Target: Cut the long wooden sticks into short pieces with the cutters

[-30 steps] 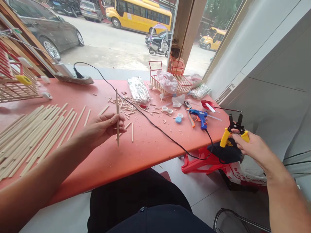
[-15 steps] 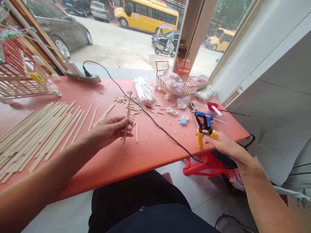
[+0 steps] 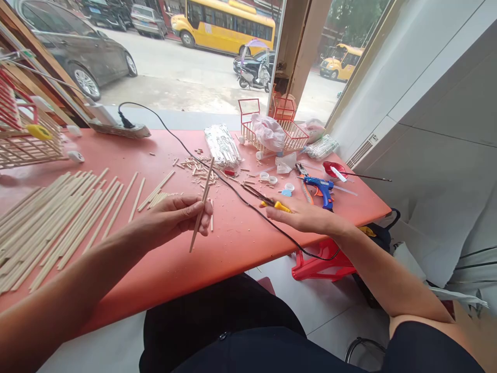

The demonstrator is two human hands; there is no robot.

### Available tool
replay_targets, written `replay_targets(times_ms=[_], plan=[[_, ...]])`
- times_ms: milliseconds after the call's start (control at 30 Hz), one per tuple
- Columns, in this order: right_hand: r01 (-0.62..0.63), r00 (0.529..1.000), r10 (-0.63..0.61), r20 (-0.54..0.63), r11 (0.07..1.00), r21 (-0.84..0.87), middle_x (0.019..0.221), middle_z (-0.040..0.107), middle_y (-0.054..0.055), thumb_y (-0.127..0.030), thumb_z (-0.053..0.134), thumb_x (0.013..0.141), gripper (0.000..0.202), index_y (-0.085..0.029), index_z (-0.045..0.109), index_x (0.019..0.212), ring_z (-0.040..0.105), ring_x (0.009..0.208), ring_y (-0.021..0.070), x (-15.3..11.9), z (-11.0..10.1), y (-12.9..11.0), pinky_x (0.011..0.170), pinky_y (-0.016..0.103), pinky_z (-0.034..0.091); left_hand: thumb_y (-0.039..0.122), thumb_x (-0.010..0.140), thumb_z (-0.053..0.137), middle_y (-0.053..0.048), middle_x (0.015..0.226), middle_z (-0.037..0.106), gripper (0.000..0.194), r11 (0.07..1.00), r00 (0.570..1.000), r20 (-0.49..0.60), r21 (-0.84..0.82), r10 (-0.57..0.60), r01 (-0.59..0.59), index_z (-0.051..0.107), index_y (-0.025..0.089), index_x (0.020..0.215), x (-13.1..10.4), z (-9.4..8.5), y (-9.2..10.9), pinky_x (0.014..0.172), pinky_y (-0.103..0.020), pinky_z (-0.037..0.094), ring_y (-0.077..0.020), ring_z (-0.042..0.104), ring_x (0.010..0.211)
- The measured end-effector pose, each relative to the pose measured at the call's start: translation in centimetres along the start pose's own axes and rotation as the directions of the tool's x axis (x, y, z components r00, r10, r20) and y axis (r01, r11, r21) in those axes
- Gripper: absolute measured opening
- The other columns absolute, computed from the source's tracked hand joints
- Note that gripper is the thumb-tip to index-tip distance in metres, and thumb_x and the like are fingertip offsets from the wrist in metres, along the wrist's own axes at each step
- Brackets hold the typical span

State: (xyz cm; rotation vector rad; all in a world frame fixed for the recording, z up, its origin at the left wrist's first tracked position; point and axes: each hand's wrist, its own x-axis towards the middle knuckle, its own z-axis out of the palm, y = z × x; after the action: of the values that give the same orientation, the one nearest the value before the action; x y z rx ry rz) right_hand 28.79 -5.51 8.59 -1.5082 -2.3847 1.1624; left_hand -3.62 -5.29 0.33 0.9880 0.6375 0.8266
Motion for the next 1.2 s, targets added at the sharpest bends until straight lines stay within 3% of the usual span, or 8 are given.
replay_targets(times_ms=[100, 233, 667, 967, 1200], plan=[[0.064, 0.998, -0.063, 0.019, 0.995, -0.071, 0.104, 0.072, 0.009, -0.088, 0.044, 0.095, 0.073, -0.021, 0.071, 0.102, 0.063, 0.104, 0.0283, 2.6, 0.5, -1.6, 0.098, 0.043, 0.050, 0.050, 0.080, 0.095, -0.006, 0.072, 0.076, 0.040, 1.000, 0.999, 0.048, 0.001, -0.004, 0.004, 0.082, 0.012, 0.087, -0.1, 0.3, 0.2, 0.066, -0.022, 0.065, -0.0142, 0.074, 0.065], [0.107, 0.993, -0.102, 0.067, 0.991, -0.084, 0.100, 0.070, 0.007, -0.087, 0.042, 0.096, 0.071, -0.021, 0.067, 0.096, 0.062, 0.097, 0.0248, 4.6, 1.2, -2.8, 0.090, 0.039, 0.050, 0.052, 0.081, 0.093, -0.006, 0.071, 0.076, 0.041, 0.999, 0.995, 0.092, 0.017, -0.046, 0.044, 0.081, 0.013, 0.088, -0.3, 0.5, 0.3, 0.066, -0.021, 0.063, -0.0134, 0.074, 0.064], [0.134, 0.979, -0.128, 0.160, 0.991, -0.029, 0.110, 0.072, 0.008, -0.082, 0.041, 0.101, 0.066, -0.020, 0.065, 0.103, 0.064, 0.104, 0.0261, 5.9, 2.1, -3.6, 0.094, 0.041, 0.047, 0.059, 0.080, 0.092, -0.005, 0.073, 0.075, 0.048, 0.992, 0.992, 0.092, 0.096, -0.087, 0.078, 0.079, 0.013, 0.087, -0.6, 1.0, 0.8, 0.066, -0.023, 0.063, -0.0139, 0.074, 0.062], [0.139, 0.988, -0.135, 0.079, 0.989, -0.059, 0.110, 0.073, 0.009, -0.079, 0.043, 0.102, 0.067, -0.019, 0.070, 0.114, 0.066, 0.103, 0.0268, 5.9, 3.0, -3.4, 0.093, 0.040, 0.047, 0.058, 0.081, 0.091, -0.005, 0.073, 0.076, 0.047, 0.990, 0.993, 0.087, 0.119, -0.085, 0.074, 0.080, 0.013, 0.091, -0.7, 0.7, 0.7, 0.067, -0.024, 0.064, -0.0144, 0.075, 0.063], [0.110, 0.993, -0.107, 0.045, 0.991, -0.070, 0.138, 0.072, 0.012, -0.076, 0.050, 0.101, 0.068, -0.020, 0.068, 0.136, 0.065, 0.128, 0.0318, 5.9, 3.4, -3.3, 0.108, 0.041, 0.046, 0.051, 0.090, 0.085, -0.006, 0.072, 0.075, 0.037, 0.980, 0.994, 0.075, 0.185, -0.085, 0.070, 0.080, 0.014, 0.092, -0.6, 0.4, 0.5, 0.065, -0.027, 0.063, -0.0162, 0.073, 0.061]])
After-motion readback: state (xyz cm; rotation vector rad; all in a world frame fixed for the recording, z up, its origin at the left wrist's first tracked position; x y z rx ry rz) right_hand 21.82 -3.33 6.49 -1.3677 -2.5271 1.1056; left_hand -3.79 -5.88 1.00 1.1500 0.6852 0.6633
